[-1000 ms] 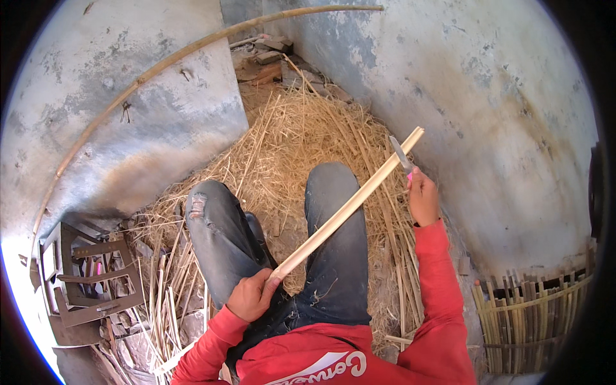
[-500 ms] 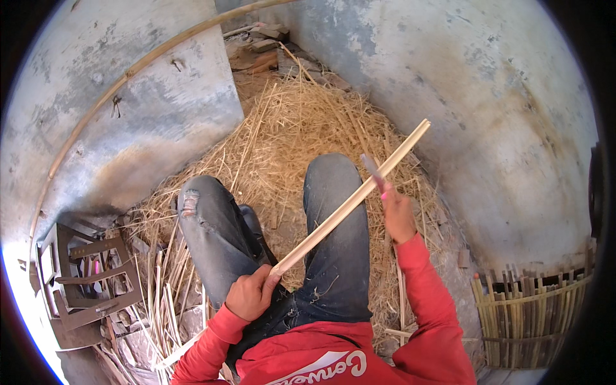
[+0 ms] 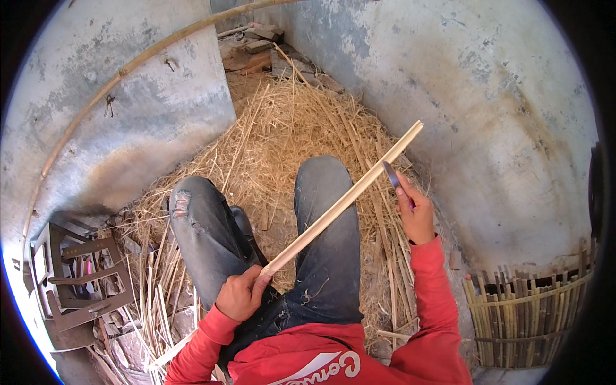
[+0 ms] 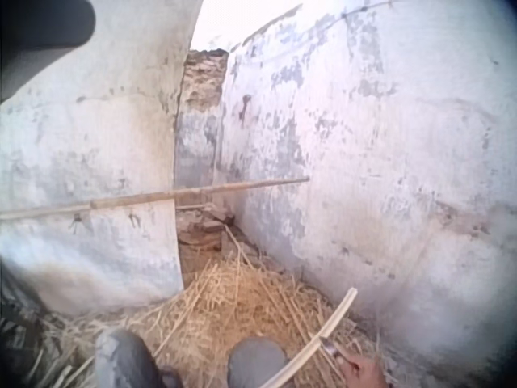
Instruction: The person shaves thin strips from a length of bamboo using a knife while sitting on a straw-covered floor, occasionally using a larger blade to trim longer sections.
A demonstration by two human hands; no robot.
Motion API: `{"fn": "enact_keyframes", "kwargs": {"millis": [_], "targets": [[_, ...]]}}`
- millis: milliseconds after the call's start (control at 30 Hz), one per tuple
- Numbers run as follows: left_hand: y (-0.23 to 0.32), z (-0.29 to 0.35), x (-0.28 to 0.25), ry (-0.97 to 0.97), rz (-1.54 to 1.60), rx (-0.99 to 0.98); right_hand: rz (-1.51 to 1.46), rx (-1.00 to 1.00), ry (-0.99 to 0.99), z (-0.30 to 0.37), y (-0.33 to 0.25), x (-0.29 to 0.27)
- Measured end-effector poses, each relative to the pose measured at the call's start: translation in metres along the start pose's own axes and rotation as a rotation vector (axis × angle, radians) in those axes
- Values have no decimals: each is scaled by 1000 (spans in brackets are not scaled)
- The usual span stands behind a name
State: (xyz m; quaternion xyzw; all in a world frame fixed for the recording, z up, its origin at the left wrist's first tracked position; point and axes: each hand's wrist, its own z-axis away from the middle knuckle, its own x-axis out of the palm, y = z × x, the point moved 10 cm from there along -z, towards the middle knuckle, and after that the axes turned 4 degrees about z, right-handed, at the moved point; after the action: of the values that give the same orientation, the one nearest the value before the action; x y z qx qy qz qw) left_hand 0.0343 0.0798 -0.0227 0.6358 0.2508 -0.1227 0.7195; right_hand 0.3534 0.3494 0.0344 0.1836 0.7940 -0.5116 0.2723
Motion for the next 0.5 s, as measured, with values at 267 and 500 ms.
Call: {"fn": "enact_keyframes", "kwargs": {"millis": [267, 500], "targets": [[-4, 0, -5, -6, 32, 14, 121, 62, -134, 20, -8, 16], [-10, 0, 3, -87, -12, -64, 20, 23, -217, 22, -11, 10]]}}
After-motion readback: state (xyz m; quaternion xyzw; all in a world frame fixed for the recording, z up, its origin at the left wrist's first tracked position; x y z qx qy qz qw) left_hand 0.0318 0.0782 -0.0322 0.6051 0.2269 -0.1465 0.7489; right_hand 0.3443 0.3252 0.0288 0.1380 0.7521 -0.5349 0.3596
